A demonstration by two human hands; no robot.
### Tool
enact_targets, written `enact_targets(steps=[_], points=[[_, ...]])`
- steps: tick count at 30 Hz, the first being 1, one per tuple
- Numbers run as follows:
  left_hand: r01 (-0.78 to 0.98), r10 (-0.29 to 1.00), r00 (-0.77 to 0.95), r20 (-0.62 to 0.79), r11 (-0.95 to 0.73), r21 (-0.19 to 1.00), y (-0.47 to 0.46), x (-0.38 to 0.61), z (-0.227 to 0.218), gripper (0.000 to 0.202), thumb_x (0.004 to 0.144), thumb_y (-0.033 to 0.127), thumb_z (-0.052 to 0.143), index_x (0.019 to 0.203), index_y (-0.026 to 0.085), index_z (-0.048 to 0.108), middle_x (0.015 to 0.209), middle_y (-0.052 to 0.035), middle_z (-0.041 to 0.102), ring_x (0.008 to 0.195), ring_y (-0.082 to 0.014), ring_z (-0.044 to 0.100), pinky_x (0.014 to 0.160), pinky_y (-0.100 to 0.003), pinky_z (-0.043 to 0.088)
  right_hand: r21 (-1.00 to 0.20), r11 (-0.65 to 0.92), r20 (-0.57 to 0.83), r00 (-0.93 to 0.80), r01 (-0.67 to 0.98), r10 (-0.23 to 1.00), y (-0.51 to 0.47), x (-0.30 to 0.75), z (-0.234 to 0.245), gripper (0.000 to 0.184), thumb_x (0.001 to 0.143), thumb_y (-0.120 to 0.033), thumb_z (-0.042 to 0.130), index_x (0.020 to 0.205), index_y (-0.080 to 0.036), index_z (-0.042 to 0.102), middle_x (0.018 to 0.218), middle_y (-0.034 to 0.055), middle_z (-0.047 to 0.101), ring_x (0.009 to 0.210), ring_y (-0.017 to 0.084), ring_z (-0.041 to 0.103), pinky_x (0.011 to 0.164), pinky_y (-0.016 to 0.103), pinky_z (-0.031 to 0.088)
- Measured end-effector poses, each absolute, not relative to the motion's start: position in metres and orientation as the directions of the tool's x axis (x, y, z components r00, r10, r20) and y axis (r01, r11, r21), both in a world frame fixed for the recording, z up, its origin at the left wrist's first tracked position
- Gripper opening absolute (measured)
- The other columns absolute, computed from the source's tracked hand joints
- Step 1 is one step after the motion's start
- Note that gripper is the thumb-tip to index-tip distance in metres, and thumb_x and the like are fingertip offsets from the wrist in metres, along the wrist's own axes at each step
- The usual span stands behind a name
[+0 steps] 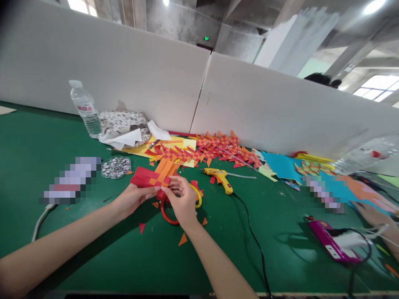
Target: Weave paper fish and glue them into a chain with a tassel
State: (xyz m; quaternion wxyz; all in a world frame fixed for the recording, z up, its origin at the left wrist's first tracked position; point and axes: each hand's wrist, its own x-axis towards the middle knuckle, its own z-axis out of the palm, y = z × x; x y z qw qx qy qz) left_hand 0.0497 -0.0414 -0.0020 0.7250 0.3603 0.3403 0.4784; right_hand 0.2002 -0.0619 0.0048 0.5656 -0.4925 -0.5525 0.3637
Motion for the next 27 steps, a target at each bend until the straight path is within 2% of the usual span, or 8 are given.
enact_targets(steps=[11,27], points=[[-0.421,0.940,0.305,-0.151,0.275,0.864,-0.0425,0.0497,0.0005,0.034,0.060,0.022,0.078,0.091,0.013,0.067,0.096,-0.0100,0.071,0.090,-0.0235,0.066,0.082,-0.032,0.052,-0.954,0.250,0.276,0.151,0.166,0.949,-0.0640,0.1989,0.0047,0.028,0.067,-0.029,0.072,0.090,-0.020,0.058,0.080,0.0025,0.064,0.073,0.015,0.063,0.065,0.027,0.053],[-0.412,0.951,0.278,-0.138,0.248,0.877,-0.0422,0.0497,0.0023,0.024,0.060,0.018,0.077,0.082,0.013,0.068,0.083,-0.0047,0.073,0.075,-0.0164,0.067,0.071,-0.026,0.054,-0.955,0.260,0.279,0.137,0.142,0.950,-0.0647,0.1990,0.0055,0.023,0.070,-0.029,0.069,0.090,-0.021,0.060,0.081,0.0027,0.065,0.076,0.015,0.063,0.065,0.025,0.052]])
